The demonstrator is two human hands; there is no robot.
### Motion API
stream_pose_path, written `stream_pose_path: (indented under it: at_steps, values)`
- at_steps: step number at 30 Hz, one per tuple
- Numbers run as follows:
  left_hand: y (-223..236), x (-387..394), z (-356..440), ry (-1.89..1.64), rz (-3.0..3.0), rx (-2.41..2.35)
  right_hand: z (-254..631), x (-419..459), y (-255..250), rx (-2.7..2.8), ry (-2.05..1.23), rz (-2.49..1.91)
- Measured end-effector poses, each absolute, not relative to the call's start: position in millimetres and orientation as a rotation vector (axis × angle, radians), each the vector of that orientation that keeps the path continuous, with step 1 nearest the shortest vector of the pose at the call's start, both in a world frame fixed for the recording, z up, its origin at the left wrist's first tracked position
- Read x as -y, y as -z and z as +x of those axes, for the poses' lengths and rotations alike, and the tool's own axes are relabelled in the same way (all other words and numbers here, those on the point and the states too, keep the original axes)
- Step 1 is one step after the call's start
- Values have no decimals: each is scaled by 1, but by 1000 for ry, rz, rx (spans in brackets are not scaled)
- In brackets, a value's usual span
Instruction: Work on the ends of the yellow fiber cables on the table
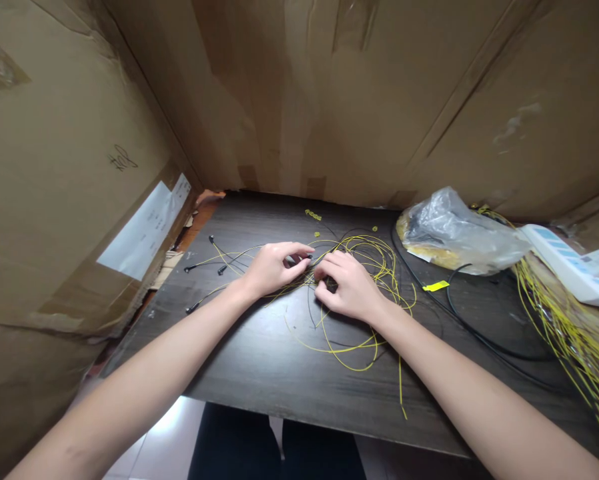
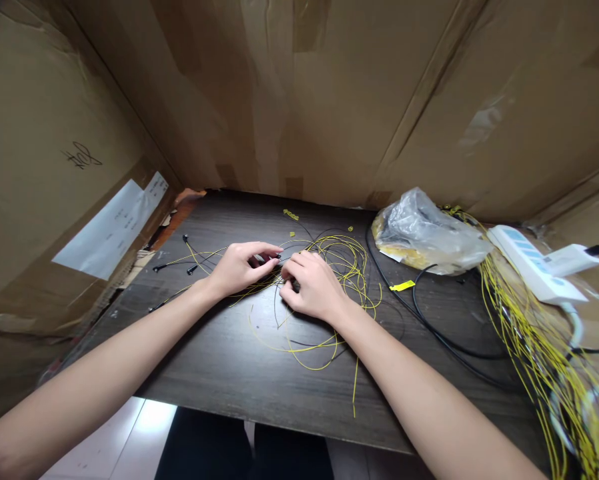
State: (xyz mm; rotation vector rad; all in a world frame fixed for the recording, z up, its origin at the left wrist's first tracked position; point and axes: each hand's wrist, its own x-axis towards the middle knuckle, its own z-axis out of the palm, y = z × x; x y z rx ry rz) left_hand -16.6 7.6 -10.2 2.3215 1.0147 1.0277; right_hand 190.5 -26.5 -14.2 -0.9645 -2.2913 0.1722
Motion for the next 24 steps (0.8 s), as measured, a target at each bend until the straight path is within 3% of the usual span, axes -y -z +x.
stream_pose_path:
  at_steps: [24]
  values:
    - [7,-4,-15,-957,2239,-1031,189,21,15,1984,-361,-1041]
